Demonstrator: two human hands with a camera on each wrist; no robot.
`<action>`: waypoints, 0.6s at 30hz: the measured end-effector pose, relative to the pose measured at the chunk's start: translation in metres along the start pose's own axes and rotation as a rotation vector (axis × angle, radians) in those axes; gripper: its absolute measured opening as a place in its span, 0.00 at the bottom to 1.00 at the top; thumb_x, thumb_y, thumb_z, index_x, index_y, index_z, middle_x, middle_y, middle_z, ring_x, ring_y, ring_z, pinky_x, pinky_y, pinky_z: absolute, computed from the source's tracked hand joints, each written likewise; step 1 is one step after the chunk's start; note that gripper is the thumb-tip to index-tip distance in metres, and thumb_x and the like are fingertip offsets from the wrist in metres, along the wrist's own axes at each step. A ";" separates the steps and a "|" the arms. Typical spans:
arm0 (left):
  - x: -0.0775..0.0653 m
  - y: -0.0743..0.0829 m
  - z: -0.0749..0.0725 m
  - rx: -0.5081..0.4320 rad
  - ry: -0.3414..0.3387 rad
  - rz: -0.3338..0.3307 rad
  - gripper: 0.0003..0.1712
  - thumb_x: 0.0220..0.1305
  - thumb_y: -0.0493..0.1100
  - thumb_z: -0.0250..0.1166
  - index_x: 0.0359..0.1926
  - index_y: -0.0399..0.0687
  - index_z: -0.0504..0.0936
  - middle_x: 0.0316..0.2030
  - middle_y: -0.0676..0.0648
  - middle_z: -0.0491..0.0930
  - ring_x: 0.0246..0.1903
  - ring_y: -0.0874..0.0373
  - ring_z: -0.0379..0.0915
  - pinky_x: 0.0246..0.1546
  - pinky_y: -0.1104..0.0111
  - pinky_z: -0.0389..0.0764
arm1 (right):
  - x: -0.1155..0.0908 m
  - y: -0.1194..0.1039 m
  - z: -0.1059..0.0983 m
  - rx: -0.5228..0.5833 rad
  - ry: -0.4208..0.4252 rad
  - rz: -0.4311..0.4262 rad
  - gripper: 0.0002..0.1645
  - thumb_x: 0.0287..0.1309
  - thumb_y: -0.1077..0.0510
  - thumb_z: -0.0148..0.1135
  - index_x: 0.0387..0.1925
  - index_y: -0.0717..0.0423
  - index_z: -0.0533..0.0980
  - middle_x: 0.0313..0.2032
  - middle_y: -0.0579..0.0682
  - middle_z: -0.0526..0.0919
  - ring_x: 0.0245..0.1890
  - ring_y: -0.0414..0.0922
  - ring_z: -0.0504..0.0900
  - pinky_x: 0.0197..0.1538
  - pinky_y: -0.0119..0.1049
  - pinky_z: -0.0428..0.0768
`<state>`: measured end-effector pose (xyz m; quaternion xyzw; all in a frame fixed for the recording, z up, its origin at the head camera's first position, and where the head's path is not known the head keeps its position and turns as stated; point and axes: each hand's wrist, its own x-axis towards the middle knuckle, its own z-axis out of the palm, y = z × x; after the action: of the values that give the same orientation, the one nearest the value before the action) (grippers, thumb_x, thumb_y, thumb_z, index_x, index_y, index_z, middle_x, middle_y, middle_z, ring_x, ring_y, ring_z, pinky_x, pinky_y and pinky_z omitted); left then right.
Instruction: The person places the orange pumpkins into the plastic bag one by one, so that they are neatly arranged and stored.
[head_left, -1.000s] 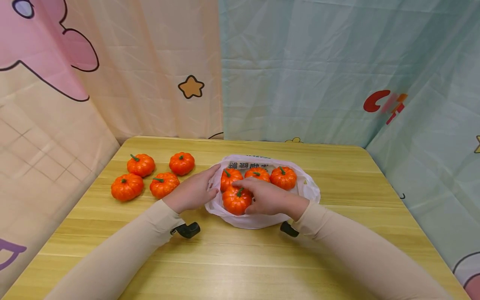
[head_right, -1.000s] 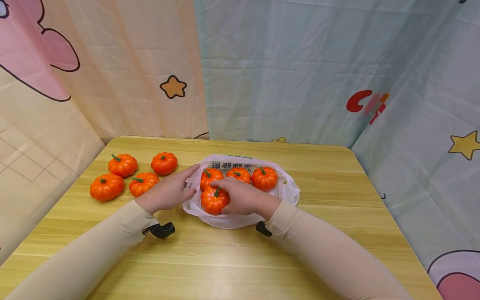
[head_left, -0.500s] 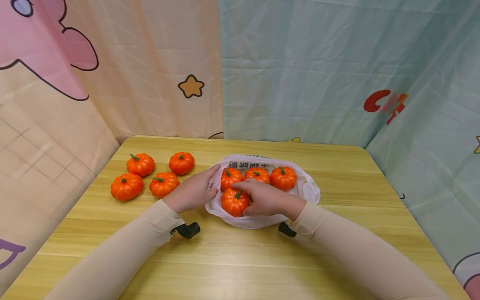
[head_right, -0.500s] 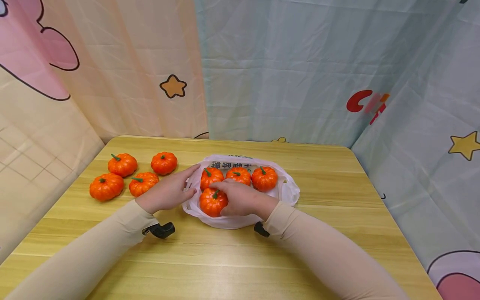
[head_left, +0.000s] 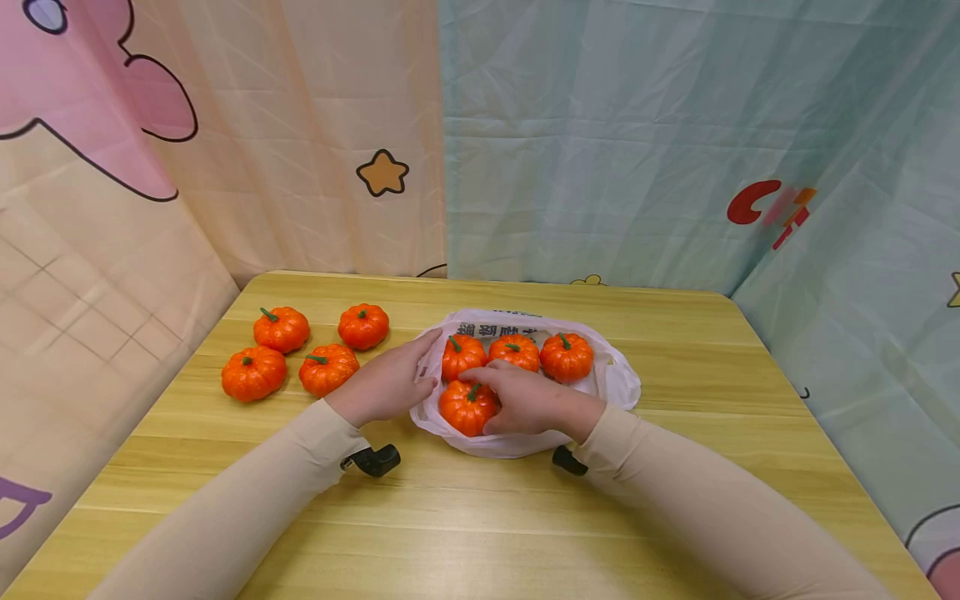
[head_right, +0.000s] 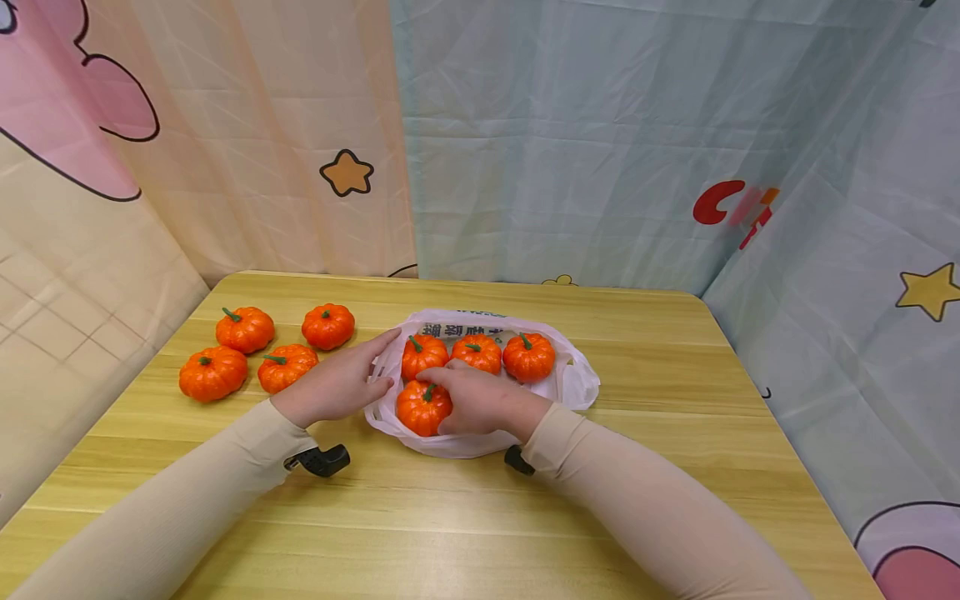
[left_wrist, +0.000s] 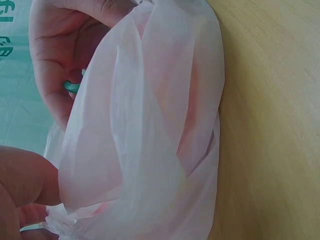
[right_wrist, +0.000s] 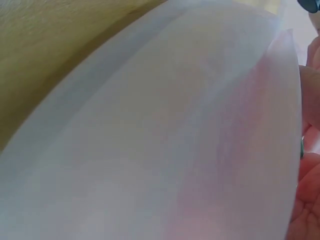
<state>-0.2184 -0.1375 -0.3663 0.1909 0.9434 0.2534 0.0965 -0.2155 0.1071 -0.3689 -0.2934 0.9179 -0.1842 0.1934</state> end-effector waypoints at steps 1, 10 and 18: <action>0.000 0.000 0.000 -0.003 0.000 0.000 0.47 0.73 0.46 0.63 0.85 0.47 0.50 0.77 0.37 0.66 0.57 0.46 0.75 0.65 0.50 0.78 | 0.000 0.000 0.000 -0.001 -0.001 0.000 0.47 0.59 0.57 0.76 0.78 0.41 0.67 0.70 0.56 0.72 0.63 0.51 0.77 0.70 0.51 0.77; -0.001 0.000 0.000 -0.004 0.001 0.001 0.47 0.74 0.46 0.63 0.85 0.47 0.50 0.77 0.37 0.66 0.58 0.45 0.75 0.65 0.50 0.78 | 0.000 -0.002 0.000 -0.003 0.001 0.007 0.48 0.60 0.58 0.75 0.79 0.39 0.65 0.70 0.55 0.72 0.60 0.50 0.78 0.69 0.50 0.78; 0.000 0.000 0.000 -0.010 0.001 -0.002 0.47 0.73 0.46 0.63 0.85 0.48 0.50 0.77 0.37 0.67 0.56 0.46 0.75 0.63 0.51 0.79 | 0.002 0.000 0.003 0.007 0.025 0.024 0.48 0.59 0.55 0.77 0.78 0.42 0.66 0.72 0.52 0.73 0.66 0.50 0.77 0.73 0.51 0.75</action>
<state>-0.2182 -0.1380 -0.3666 0.1891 0.9425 0.2579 0.0971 -0.2156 0.1050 -0.3717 -0.2791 0.9231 -0.1888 0.1852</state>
